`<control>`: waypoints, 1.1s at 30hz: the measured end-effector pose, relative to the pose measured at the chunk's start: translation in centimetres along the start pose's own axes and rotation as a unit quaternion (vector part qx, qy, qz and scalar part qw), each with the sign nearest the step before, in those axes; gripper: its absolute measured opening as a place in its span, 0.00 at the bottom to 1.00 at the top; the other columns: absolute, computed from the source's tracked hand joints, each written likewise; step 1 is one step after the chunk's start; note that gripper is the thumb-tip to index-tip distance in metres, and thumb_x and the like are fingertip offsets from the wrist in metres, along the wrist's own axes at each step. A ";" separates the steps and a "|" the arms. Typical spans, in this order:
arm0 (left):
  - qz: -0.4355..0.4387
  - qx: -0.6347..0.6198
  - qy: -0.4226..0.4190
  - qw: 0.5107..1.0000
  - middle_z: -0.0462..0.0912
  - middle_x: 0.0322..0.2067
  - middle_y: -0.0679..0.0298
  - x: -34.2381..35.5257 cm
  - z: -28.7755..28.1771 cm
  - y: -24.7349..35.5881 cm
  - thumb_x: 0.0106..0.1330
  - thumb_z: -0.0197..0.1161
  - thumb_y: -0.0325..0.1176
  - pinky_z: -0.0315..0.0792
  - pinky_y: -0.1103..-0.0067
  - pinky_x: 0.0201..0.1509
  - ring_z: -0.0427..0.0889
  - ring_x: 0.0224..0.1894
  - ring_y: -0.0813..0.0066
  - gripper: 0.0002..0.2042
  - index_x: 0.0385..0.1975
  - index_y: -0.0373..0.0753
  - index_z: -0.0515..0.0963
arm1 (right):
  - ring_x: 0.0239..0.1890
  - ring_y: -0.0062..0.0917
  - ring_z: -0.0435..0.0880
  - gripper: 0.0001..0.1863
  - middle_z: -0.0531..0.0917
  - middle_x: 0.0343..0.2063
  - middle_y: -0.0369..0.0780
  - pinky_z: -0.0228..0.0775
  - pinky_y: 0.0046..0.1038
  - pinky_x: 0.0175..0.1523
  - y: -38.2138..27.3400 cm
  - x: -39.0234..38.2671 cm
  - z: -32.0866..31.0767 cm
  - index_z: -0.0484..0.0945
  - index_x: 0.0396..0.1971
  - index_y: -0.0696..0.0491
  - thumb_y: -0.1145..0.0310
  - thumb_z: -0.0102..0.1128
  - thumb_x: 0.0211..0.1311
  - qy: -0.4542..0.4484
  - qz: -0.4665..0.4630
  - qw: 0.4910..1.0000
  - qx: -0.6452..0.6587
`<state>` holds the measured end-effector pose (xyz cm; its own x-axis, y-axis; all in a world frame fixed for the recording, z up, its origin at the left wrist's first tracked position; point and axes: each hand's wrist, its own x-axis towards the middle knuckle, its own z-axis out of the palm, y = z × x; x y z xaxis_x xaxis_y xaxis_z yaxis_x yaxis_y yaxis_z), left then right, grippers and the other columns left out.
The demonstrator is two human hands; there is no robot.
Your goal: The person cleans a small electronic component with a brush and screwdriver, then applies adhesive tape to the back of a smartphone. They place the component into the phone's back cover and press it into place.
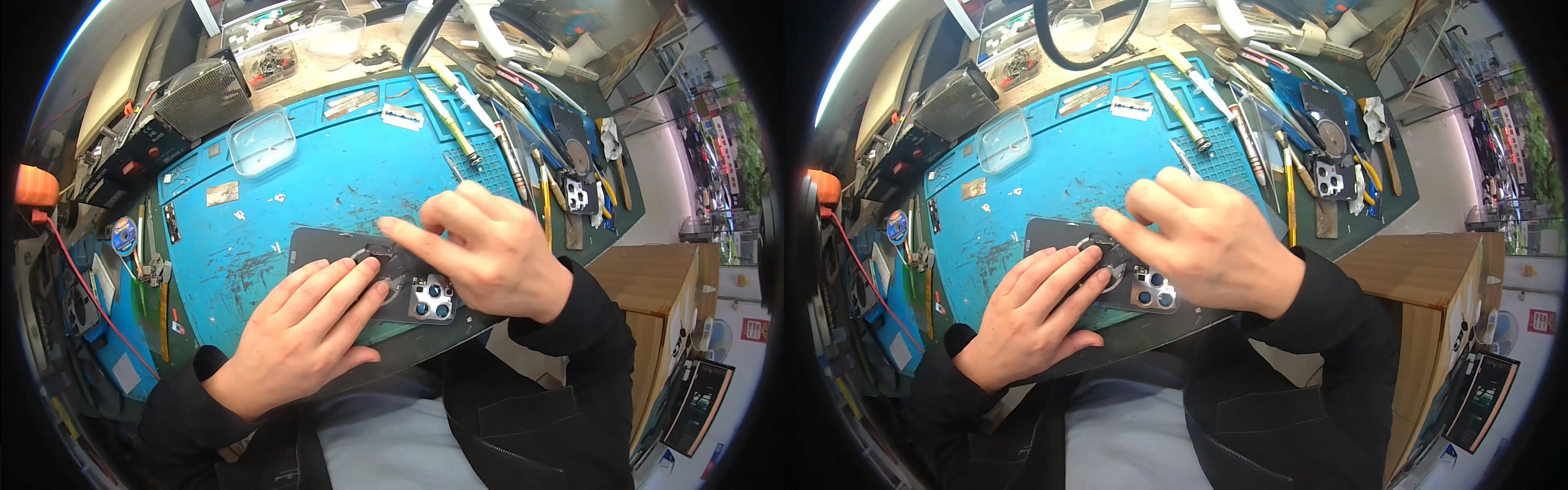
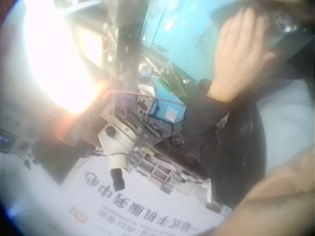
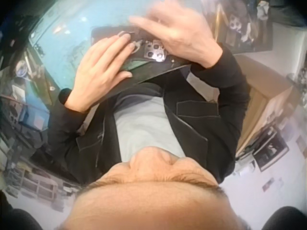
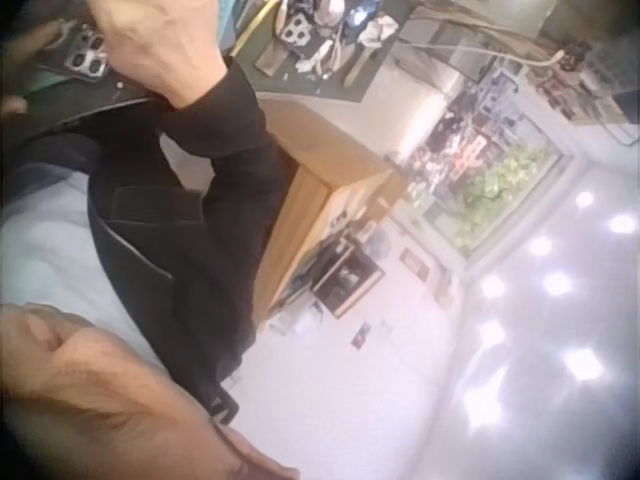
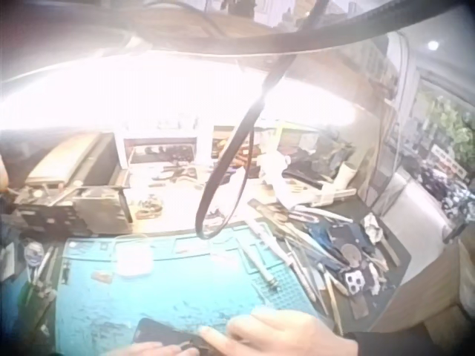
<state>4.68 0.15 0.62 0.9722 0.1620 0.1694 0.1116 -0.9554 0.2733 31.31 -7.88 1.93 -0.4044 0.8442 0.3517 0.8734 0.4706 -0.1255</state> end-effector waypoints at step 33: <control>-0.030 -0.050 -0.002 0.998 0.71 0.71 0.52 0.3 -0.3 -0.4 0.54 0.77 0.48 0.68 0.57 0.70 0.74 0.65 0.50 0.35 0.64 0.45 0.79 | 0.35 0.24 0.77 0.20 0.77 0.36 0.33 0.73 0.25 0.34 -1.4 -2.6 0.0 0.86 0.47 0.54 0.68 0.67 0.52 0.004 -0.042 0.999 0.025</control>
<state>4.86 0.67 0.88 0.9653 0.2165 0.1462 0.1484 -0.9149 0.3754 31.11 -10.69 1.17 -0.4725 0.7998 0.3703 0.8224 0.5512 -0.1411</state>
